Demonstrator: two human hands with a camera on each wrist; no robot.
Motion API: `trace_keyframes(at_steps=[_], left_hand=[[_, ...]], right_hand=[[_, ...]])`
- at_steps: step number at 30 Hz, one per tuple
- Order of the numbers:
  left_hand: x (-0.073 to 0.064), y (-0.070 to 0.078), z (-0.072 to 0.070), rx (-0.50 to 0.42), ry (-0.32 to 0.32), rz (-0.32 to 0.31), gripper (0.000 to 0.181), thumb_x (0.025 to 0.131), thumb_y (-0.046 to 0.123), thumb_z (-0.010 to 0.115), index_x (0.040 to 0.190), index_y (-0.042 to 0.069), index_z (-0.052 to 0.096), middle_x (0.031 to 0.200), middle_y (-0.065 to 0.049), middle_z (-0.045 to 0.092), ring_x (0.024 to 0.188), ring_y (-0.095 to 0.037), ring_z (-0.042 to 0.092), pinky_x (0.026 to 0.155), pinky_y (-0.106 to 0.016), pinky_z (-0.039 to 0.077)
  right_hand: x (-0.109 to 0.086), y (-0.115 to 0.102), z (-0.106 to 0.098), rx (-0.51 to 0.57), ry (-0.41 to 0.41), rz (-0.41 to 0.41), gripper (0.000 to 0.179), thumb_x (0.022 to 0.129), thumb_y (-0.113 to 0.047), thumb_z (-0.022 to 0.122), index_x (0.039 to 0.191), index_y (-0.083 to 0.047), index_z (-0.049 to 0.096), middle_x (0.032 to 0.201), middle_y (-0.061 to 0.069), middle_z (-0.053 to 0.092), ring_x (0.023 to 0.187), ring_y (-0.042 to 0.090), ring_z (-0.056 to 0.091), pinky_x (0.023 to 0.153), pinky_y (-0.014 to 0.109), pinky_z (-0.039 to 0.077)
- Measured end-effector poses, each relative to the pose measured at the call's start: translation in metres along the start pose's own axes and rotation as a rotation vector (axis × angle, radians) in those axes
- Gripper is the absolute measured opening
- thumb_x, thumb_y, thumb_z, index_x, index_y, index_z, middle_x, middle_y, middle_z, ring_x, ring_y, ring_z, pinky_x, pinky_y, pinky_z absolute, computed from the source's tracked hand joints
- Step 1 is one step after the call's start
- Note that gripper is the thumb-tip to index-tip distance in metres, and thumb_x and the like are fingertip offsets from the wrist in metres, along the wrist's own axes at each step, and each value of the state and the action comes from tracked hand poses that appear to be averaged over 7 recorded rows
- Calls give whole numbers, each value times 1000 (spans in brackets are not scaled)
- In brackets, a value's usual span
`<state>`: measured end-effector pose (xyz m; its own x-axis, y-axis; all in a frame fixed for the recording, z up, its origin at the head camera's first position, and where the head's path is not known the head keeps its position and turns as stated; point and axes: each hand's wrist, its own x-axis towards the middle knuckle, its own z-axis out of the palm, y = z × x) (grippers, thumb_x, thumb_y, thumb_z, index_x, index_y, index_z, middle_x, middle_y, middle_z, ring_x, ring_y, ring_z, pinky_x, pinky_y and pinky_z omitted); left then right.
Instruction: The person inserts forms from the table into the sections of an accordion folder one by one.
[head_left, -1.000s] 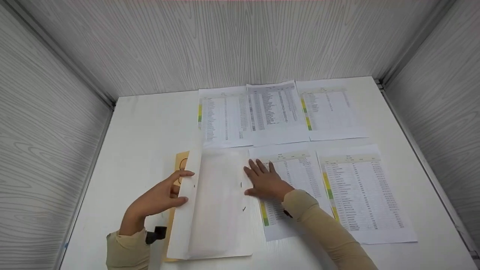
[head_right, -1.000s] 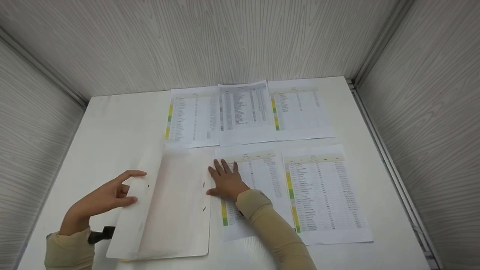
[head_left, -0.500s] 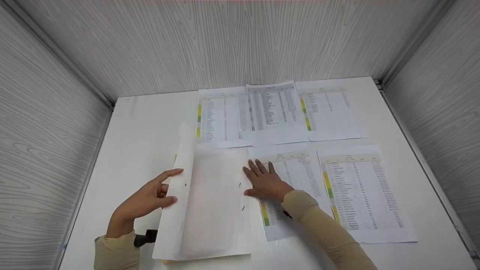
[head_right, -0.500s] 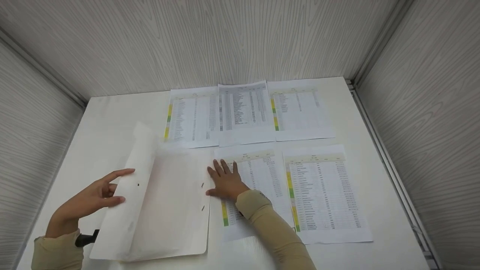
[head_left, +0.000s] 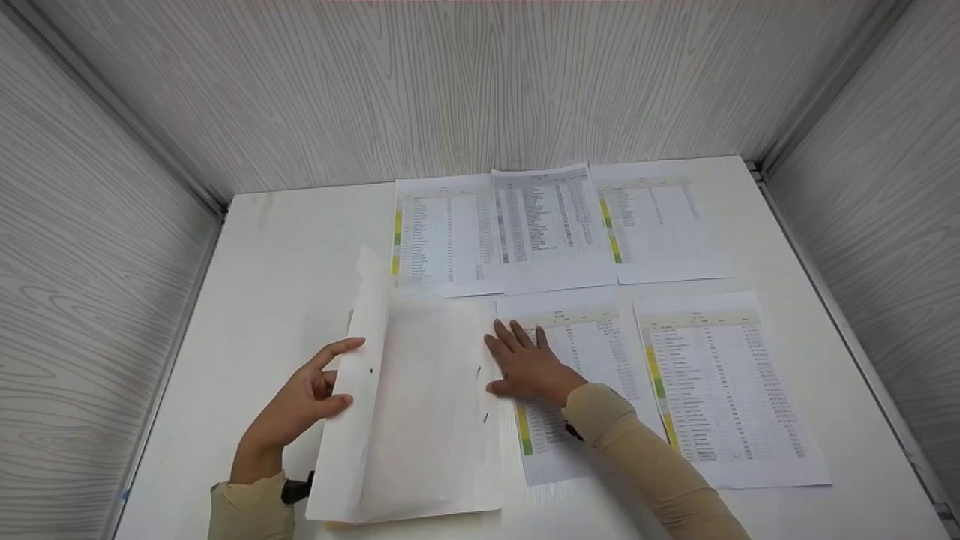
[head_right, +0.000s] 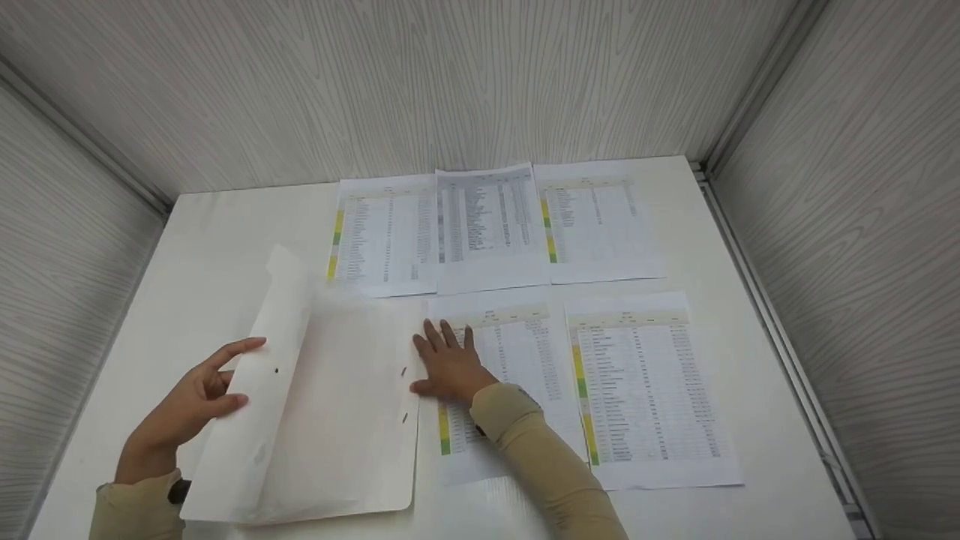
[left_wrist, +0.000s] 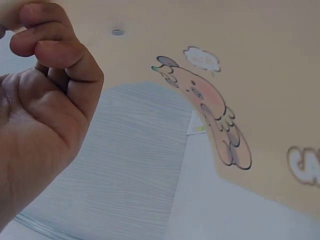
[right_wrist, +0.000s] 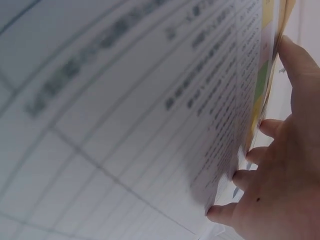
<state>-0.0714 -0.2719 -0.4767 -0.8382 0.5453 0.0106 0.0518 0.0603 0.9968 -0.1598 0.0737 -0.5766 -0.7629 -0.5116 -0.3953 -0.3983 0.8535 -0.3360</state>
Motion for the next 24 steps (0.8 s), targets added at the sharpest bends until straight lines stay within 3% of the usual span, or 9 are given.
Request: trace_keyframes(at_steps=[8,11,18,24], left_hand=[[4,-19,11,-114,40,125,71,86,-13,48,150,12,29,78,8,59,58,-2,41,51,-20,38],[4,-22,13,-175,29,144,71,87,-13,45,150,16,29,89,3,63,67,-1,51,58,-17,46],[9,-22,15,-255,1,163,72,88,-12,44,151,18,27,93,0,64,73,-1,56,63,-18,50],[8,-25,15,-238,-16,155,75,86,-15,39,151,17,23,100,-1,65,76,-3,59,66,-20,51]], right_hand=[[4,-5,1,10,59,-35,93,84,-53,66,155,-20,17,164,2,3,151,29,0,118,59,6],[4,-1,-2,50,100,-60,90,84,-54,65,153,-17,21,163,6,11,150,30,8,117,56,13],[-8,29,-16,241,221,-137,83,85,-44,69,149,-8,29,153,11,27,141,30,28,115,48,27],[-27,63,-23,297,228,-165,74,87,-36,69,145,-6,33,147,12,33,138,28,31,114,47,30]])
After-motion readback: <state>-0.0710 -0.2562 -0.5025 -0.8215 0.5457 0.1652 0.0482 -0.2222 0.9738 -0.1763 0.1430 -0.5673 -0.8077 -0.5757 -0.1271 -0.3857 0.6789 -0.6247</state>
